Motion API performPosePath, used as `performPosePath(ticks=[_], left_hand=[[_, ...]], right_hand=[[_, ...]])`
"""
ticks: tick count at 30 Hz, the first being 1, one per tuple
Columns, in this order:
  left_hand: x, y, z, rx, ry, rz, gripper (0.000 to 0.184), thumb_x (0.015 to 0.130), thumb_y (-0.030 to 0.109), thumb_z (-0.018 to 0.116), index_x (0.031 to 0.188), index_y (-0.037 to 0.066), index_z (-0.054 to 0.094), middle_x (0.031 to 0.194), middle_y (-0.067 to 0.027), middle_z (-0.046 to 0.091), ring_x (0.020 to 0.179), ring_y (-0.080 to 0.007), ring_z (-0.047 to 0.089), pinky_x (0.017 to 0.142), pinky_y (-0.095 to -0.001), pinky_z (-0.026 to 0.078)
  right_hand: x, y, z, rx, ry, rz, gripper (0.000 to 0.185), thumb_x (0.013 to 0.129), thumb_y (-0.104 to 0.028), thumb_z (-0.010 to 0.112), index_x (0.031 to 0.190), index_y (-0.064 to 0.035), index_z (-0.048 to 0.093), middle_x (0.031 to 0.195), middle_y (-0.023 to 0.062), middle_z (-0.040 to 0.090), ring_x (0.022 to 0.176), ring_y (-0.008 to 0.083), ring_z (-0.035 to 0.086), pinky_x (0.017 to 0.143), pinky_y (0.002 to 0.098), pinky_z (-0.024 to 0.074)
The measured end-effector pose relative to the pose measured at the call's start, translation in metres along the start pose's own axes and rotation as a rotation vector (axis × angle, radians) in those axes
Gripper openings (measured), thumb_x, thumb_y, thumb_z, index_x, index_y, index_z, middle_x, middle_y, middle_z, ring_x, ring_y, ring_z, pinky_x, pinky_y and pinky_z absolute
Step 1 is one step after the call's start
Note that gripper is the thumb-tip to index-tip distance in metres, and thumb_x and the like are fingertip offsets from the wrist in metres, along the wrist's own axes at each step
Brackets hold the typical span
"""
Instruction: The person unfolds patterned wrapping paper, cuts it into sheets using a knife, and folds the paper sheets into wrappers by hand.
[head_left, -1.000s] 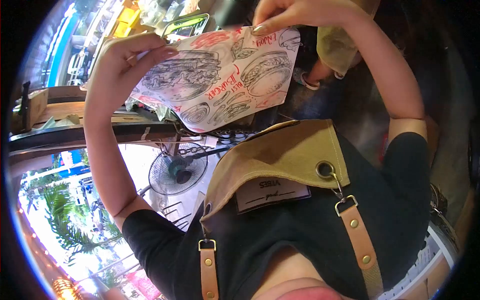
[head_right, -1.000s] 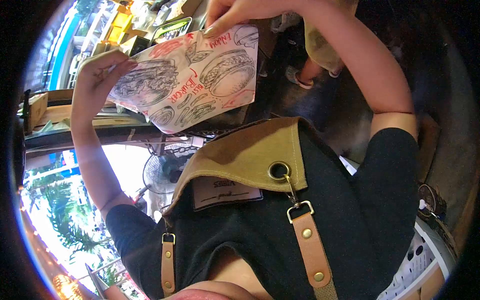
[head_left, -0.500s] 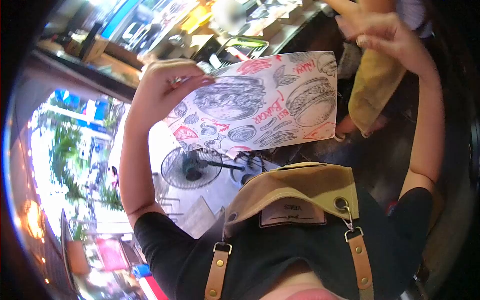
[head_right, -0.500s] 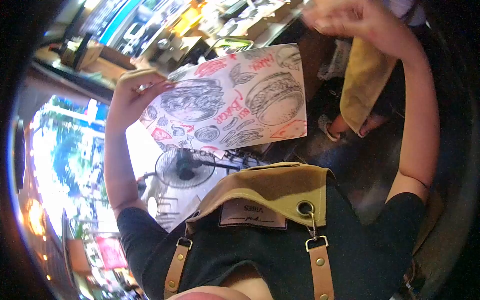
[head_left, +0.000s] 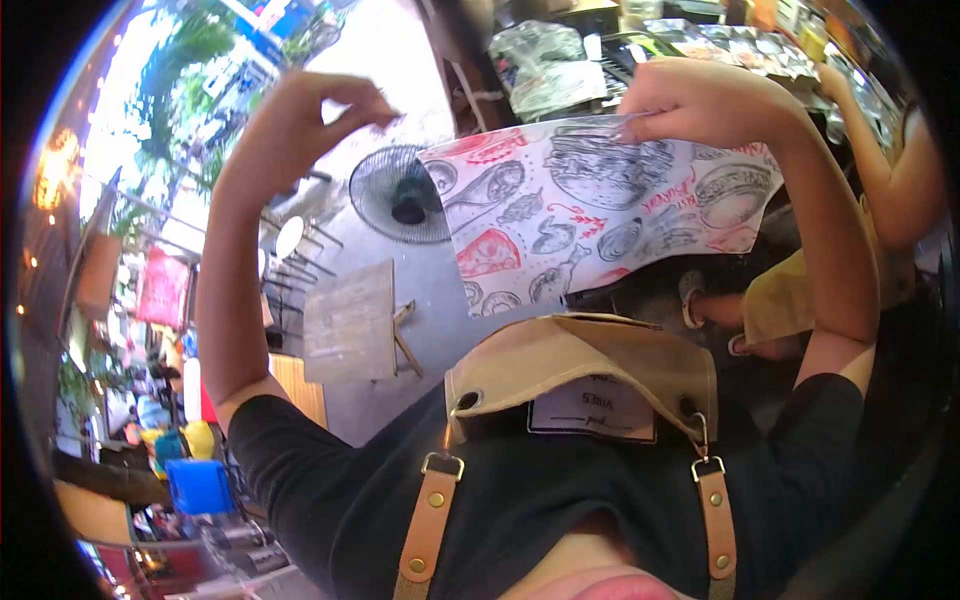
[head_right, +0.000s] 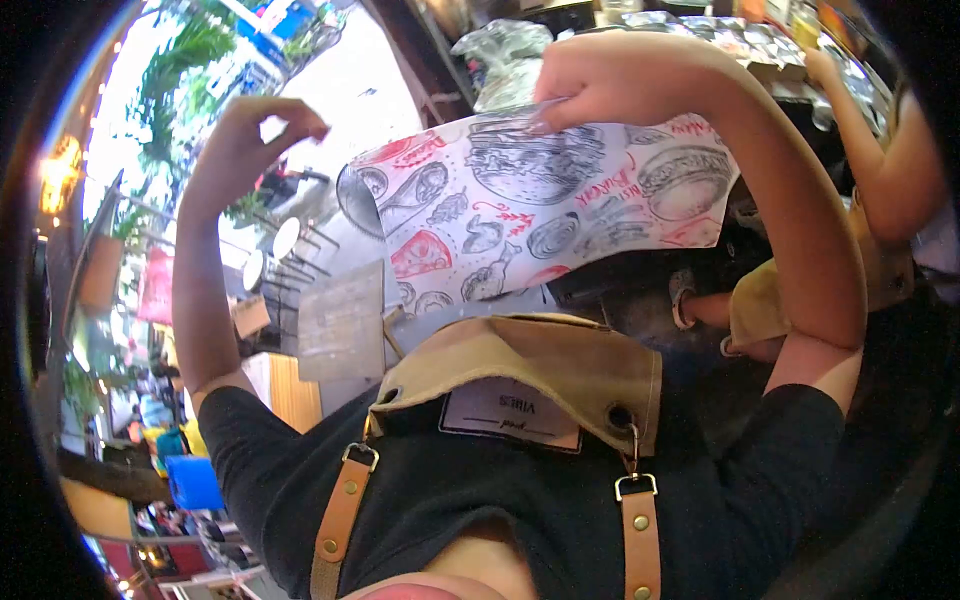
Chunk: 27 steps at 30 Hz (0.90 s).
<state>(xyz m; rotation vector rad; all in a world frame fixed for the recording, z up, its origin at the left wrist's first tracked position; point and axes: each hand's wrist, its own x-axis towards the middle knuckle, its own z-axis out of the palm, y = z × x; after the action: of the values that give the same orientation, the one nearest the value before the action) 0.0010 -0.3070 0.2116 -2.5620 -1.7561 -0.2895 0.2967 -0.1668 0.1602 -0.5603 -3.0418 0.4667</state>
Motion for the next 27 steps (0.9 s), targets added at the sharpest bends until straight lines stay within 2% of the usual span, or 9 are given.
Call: performPosePath(ticks=[3,6,10,12,15,20,24,25,27], left_hand=[[0.007,0.019,0.022,-0.141,0.052,0.236,0.046,0.079,0.009,0.066,0.123,0.005,0.051,0.116,-0.0104,0.06,0.108,-0.0191,0.056,0.089,-0.0327,0.048],[0.01,0.027,0.053,-0.494,-0.232,0.023,0.037,0.076,0.002,0.068,0.112,0.0,0.058,0.101,-0.0095,0.065,0.093,-0.0126,0.062,0.079,-0.0264,0.051],[-0.025,-0.002,0.037,-0.234,-0.317,-0.056,0.028,0.075,-0.001,0.068,0.102,-0.005,0.061,0.089,-0.0081,0.067,0.084,-0.0094,0.063,0.076,-0.0235,0.052],[-0.056,-0.033,0.036,-0.549,-0.324,-0.154,0.023,0.075,-0.002,0.068,0.097,-0.006,0.062,0.083,-0.0078,0.067,0.082,-0.0107,0.064,0.078,-0.023,0.052],[-0.102,-0.08,0.043,-0.691,-0.234,-0.22,0.022,0.077,-0.002,0.067,0.097,-0.006,0.062,0.086,-0.0092,0.067,0.084,-0.0132,0.065,0.078,-0.0243,0.053],[-0.192,-0.157,0.072,-0.939,0.127,-0.529,0.014,0.08,-0.006,0.061,0.094,-0.004,0.06,0.091,-0.0113,0.066,0.085,-0.0157,0.065,0.076,-0.0233,0.052],[-0.248,-0.176,0.092,-0.969,0.267,-0.699,0.012,0.081,-0.005,0.061,0.093,-0.004,0.06,0.091,-0.0109,0.067,0.085,-0.0138,0.065,0.073,-0.0216,0.052],[-0.261,-0.18,0.095,-1.028,0.321,-0.662,0.011,0.081,-0.004,0.061,0.092,-0.004,0.061,0.089,-0.0103,0.067,0.081,-0.0125,0.064,0.073,-0.0204,0.051],[-0.291,-0.2,0.112,-1.164,0.455,-0.698,0.016,0.082,0.002,0.063,0.097,-0.002,0.06,0.086,-0.0058,0.066,0.078,-0.0089,0.062,0.069,-0.018,0.048]], right_hand=[[0.045,-0.026,0.017,-0.046,0.137,-0.346,0.028,0.084,-0.021,0.056,0.071,0.0038,0.055,0.055,0.0158,0.046,0.056,0.0288,0.051,0.058,0.0384,0.042],[0.074,-0.072,0.008,-0.154,-0.126,-0.249,0.034,0.084,-0.028,0.056,0.074,0.0036,0.06,0.065,0.0172,0.055,0.061,0.0283,0.056,0.06,0.0382,0.0439],[0.088,-0.05,0.019,-0.099,-0.211,-0.304,0.03,0.084,-0.023,0.055,0.071,0.003,0.056,0.058,0.0193,0.048,0.06,0.0325,0.051,0.059,0.0368,0.0418],[0.083,-0.037,0.023,-0.174,-0.137,-0.172,0.032,0.088,-0.026,0.052,0.076,0.0019,0.062,0.065,0.0179,0.058,0.065,0.0279,0.057,0.065,0.0344,0.0448],[0.089,0.01,0.052,0.376,-0.142,0.014,0.04,0.094,-0.031,0.044,0.091,0.0013,0.067,0.091,0.01,0.069,0.077,0.0153,0.063,0.076,0.0261,0.0467],[0.145,-0.075,0.183,0.531,-0.171,-0.389,0.07,0.081,-0.024,0.066,0.136,0.0021,0.03,0.14,0.0211,0.031,0.134,0.0254,0.024,0.111,0.0335,0.0142],[0.241,-0.176,0.252,1.921,-0.077,-0.052,0.044,0.082,-0.01,0.065,0.12,0.0048,0.047,0.116,0.0161,0.055,0.108,0.0232,0.053,0.094,0.0346,0.0432],[0.259,-0.202,0.244,2.026,0.025,-0.032,0.03,0.081,-0.003,0.062,0.109,0.0053,0.053,0.102,0.0109,0.062,0.09,0.0167,0.06,0.075,0.0272,0.0501],[0.287,-0.214,0.253,1.931,0.003,-0.033,0.028,0.081,-0.001,0.062,0.106,0.0048,0.054,0.098,0.0101,0.062,0.085,0.0149,0.06,0.071,0.0267,0.0492]])
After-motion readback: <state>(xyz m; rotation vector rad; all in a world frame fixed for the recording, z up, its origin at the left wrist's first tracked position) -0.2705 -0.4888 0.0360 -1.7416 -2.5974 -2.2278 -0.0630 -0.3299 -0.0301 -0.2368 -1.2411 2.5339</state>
